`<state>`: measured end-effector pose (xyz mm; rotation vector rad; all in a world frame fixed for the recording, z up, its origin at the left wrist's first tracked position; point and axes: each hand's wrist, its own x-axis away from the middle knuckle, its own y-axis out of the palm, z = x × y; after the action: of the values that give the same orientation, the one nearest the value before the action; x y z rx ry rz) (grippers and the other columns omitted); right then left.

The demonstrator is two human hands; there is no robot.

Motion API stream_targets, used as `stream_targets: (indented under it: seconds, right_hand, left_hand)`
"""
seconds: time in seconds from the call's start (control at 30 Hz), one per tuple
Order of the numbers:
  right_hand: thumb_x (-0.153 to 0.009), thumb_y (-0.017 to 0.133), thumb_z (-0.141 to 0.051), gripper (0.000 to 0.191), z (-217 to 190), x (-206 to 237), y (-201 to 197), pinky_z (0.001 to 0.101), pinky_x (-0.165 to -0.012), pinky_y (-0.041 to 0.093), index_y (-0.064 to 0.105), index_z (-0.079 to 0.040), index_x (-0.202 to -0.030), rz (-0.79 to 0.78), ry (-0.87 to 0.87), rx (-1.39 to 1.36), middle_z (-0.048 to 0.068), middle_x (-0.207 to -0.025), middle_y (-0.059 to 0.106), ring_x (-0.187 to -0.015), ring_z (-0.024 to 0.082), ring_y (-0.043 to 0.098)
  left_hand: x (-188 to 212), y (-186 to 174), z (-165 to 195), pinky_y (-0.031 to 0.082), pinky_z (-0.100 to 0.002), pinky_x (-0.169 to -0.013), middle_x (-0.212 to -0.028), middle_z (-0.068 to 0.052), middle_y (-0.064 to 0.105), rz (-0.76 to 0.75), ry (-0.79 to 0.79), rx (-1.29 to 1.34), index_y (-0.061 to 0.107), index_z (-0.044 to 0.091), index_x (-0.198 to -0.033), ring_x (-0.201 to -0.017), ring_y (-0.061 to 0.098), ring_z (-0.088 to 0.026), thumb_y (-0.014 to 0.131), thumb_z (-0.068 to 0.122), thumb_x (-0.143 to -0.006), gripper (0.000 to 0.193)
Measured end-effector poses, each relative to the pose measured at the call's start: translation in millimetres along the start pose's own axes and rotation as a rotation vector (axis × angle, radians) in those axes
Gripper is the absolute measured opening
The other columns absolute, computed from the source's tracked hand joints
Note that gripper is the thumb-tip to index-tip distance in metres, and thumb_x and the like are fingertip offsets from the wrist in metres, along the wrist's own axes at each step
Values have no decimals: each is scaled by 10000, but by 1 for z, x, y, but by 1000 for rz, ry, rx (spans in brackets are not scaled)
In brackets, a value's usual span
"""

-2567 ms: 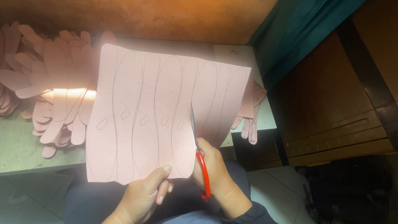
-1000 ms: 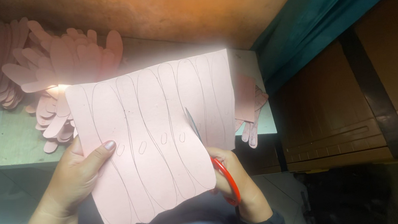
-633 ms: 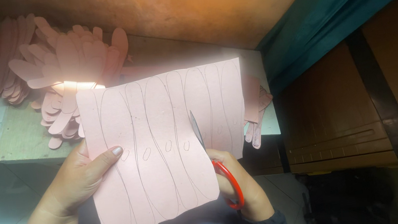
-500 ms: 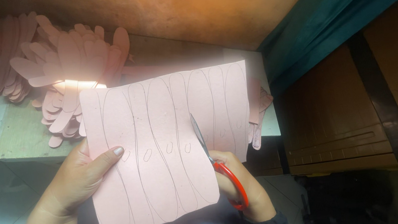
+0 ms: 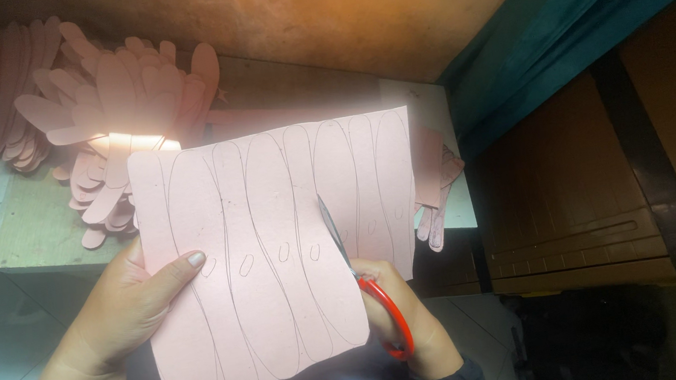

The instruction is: The person uses red-handled scissors to cut a pink paper shape from a larger sheet. They trim the edges of the cutout and then begin cutting a new shape from a sheet with multiple outlines.

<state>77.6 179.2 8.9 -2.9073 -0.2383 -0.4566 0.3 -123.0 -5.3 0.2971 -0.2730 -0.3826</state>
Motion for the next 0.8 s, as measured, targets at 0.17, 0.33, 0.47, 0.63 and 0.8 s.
stream_targets:
  seconds: [0.17, 0.33, 0.47, 0.63, 0.8]
  right_hand:
    - [-960, 644, -184, 316, 10, -1, 5, 262, -673, 570, 715, 93, -1095, 3, -155, -14, 120, -871, 770, -750, 139, 702]
    - [-973, 608, -152, 303, 15, 0, 5, 258, -679, 572, 722, 105, -1085, 36, -165, 22, 130, -894, 784, -776, 126, 703]
    - [-956, 607, -147, 312, 14, 0, 7, 256, -715, 577, 705, 89, -1135, 32, -145, -39, 105, -947, 775, -829, 106, 686]
    - [-947, 650, -144, 323, 6, 0, 8, 266, -740, 568, 693, 105, -1148, -7, -166, -25, 112, -968, 762, -855, 112, 663]
    - [-949, 624, -268, 405, 8, 3, 10, 244, -764, 567, 674, 49, -1197, 5, 14, -286, 129, -1028, 783, -856, 149, 720]
  left_hand:
    - [2, 2, -2, 498, -332, -955, -1282, -78, 679, 55, -25, -38, 564, 22, -1395, -1128, 632, -149, 607, 114, -918, 487]
    - [2, 4, -4, 494, -336, -970, -1300, -84, 668, 34, 10, -13, 551, 12, -1403, -1147, 625, -157, 605, 108, -921, 495]
    - [3, 6, -7, 492, -336, -977, -1305, -86, 665, 50, 24, -1, 531, 12, -1411, -1156, 623, -159, 598, 99, -918, 505]
    - [2, 3, -8, 499, -345, -965, -1288, -92, 675, 55, -14, -15, 545, 2, -1404, -1138, 633, -166, 599, 98, -917, 499]
    - [0, 5, -21, 494, -352, -970, -1293, -89, 670, 10, -48, 6, 530, 12, -1411, -1141, 627, -166, 616, 80, -897, 525]
